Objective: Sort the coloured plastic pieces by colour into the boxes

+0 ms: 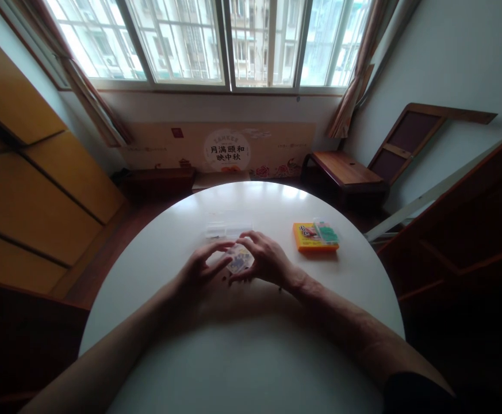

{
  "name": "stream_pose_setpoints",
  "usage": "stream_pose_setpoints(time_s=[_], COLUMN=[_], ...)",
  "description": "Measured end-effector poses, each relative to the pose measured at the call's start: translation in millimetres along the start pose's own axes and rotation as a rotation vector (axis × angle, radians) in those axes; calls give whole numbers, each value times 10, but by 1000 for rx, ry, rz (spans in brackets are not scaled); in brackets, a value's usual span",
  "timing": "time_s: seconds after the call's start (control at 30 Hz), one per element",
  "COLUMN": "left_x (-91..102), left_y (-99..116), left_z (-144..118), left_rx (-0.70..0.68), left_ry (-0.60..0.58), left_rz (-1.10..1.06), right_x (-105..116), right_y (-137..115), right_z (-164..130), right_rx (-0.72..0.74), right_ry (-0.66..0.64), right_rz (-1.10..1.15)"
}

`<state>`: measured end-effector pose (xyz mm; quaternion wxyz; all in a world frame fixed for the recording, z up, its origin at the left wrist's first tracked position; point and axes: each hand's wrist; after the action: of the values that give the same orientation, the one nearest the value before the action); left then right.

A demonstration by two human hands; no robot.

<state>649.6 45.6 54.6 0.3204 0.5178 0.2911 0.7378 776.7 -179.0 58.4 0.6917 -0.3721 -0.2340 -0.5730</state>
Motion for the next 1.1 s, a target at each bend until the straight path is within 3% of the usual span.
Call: stream_pose_setpoints(time_s=[0.2, 0.33, 0.73, 1.1], left_x=[32, 71, 12, -21], left_y=[-4, -5, -18, -105], left_z=[20, 12, -6, 13], left_rx=[-39, -42, 20, 21], left_ry=[-60, -41, 20, -8], left_rz=[-115, -114, -153, -96], right_x=[-78, -94, -20, -165], right_y=[8, 46, -49, -19], right_z=[-113, -154, -178, -170], right_rx=[-31, -31, 44, 140], right_ry=[58, 107, -38, 48], right_rz=[76, 68, -62, -215])
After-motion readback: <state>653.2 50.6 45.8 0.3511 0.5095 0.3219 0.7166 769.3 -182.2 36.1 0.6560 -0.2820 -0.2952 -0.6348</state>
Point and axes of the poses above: each hand's wrist, its own z-axis towards the middle knuckle, its own x-axis out of the back of the hand, y = z × x, and after that the axes turned 12 degrees about x, right-handed
